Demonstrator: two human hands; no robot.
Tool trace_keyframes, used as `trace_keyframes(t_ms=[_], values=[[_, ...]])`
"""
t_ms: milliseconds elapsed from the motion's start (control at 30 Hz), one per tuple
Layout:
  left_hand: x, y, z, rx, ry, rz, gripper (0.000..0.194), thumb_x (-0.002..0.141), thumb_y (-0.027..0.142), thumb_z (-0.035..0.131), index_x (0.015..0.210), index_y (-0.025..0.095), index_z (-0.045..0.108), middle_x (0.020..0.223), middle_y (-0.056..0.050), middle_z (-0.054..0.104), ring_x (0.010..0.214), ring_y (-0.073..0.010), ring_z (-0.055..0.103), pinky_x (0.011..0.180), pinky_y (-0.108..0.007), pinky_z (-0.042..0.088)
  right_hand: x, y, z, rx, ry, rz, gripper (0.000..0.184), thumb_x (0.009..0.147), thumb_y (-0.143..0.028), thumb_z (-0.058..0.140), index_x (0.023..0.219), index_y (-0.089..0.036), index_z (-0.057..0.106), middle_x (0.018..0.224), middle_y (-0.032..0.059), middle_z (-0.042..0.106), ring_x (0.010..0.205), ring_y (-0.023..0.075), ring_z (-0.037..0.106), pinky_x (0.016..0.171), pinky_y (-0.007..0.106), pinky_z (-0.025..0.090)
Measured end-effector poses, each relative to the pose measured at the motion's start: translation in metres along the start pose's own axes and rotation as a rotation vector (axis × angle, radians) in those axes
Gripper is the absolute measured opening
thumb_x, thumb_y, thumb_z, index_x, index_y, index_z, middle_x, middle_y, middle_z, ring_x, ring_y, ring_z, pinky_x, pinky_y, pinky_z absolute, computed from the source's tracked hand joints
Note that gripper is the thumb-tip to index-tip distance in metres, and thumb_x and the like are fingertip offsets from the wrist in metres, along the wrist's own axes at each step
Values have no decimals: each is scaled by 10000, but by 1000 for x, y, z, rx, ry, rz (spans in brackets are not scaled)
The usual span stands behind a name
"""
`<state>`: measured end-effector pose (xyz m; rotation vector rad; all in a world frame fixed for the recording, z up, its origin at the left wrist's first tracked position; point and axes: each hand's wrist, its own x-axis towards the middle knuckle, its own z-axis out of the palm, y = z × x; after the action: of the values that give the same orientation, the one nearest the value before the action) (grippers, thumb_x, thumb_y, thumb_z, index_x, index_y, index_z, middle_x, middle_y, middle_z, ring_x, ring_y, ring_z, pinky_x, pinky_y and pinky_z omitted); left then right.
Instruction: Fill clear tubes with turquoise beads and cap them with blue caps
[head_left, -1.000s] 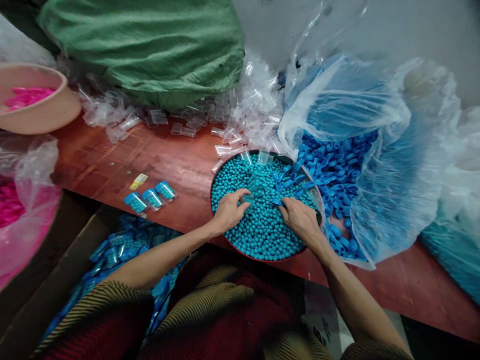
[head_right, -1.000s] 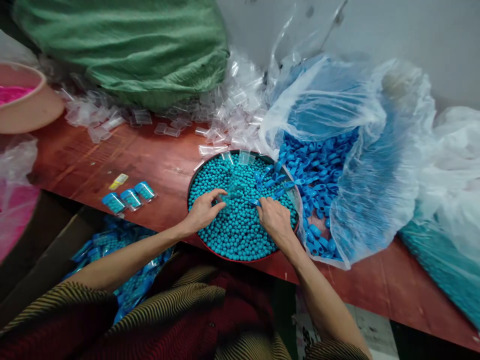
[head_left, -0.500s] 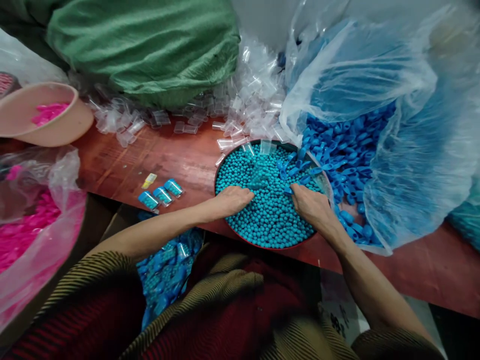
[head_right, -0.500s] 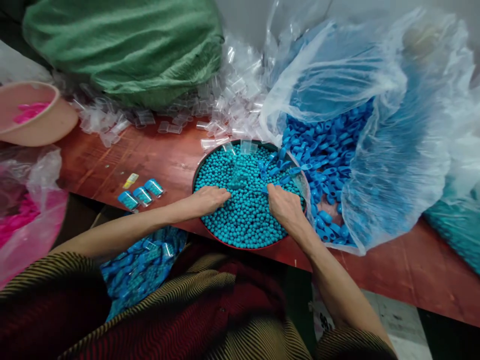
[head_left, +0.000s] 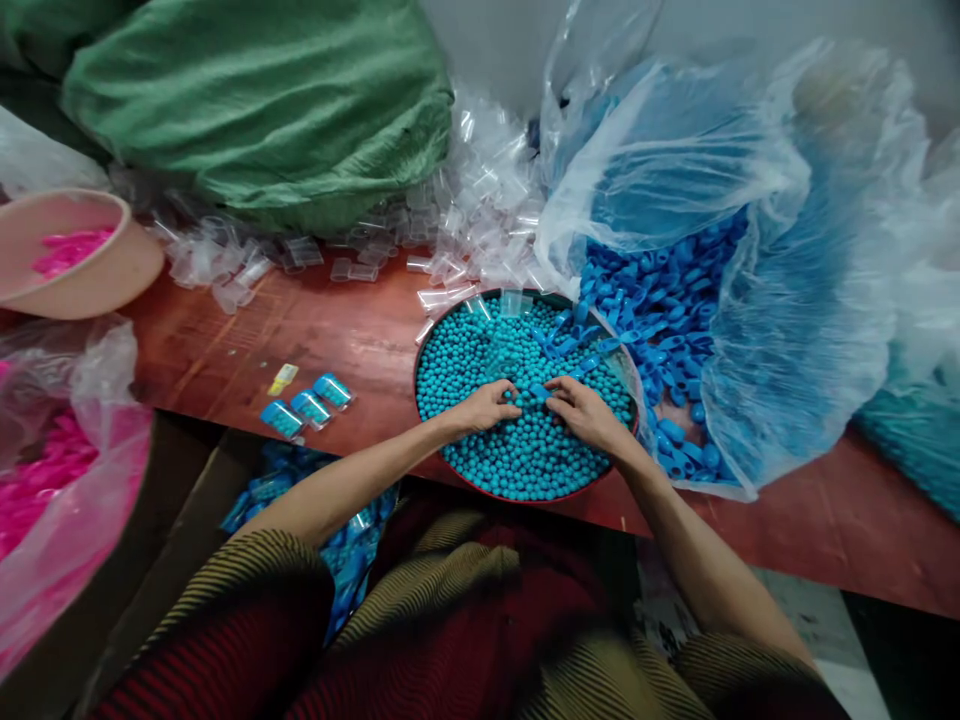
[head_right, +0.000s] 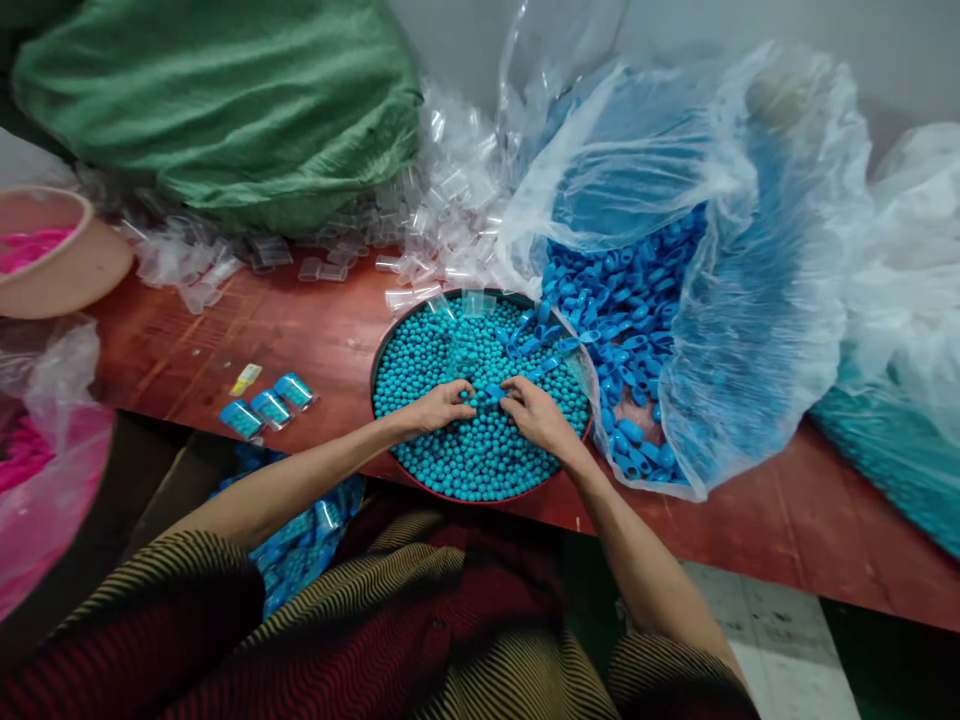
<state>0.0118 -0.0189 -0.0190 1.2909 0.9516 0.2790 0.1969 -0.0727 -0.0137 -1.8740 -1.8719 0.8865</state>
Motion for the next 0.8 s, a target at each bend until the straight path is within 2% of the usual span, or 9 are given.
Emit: trace_keyframes(t_ms=[133,200,300,400,567,633,800], values=[[-6,2,-1,-229,-7,-64,251,672,230,671,845,152,506,578,80,497,490,-54,447,482,-172,355,-9,-8,1,-193,299,1,369,873,-239,441,1217,-176,557,1048,102,689,940,234,646,820,353,486],[-7,1,-1,-323,-19,-68,312,637,275,725,827,140,517,608,52,543,523,-65,497,507,-186,387,-13,-14,3,-250,379,-23,363,883,-230,418,1205,-165,572,1106,123,672,1008,251,628,871,373,467],[-8,0,0,-408,-39,-65,391,590,330,772,827,141,525,645,32,574,562,-85,543,540,-211,420,-16,-19,4,-75,303,-68,336,881,-263,434,1167,-177,589,1016,93,700,908,222,656,804,333,497],[-12,0,0,-397,-12,-30,398,583,329,773,844,154,528,632,53,553,569,-81,540,544,-204,415,-16,-21,5,139,214,-98,295,865,-294,470,1103,-198,615,927,52,714,807,194,663,728,304,510],[-18,1,3,-326,62,38,329,622,302,733,838,153,535,622,67,505,576,-62,489,533,-178,400,-16,-24,7,229,239,-117,242,847,-303,510,1012,-201,655,910,40,718,816,189,659,765,305,500],[-19,1,6,-312,66,58,324,656,325,704,866,159,521,635,61,517,578,-72,517,521,-181,408,-17,-27,8,247,279,-117,248,854,-310,501,1009,-200,661,906,42,717,792,186,659,757,306,504],[-22,3,14,-352,76,49,420,719,365,649,1052,175,476,708,50,547,523,-99,591,468,-202,437,-19,-32,9,235,319,-104,239,853,-318,495,951,-209,683,844,42,717,719,183,652,707,303,510]])
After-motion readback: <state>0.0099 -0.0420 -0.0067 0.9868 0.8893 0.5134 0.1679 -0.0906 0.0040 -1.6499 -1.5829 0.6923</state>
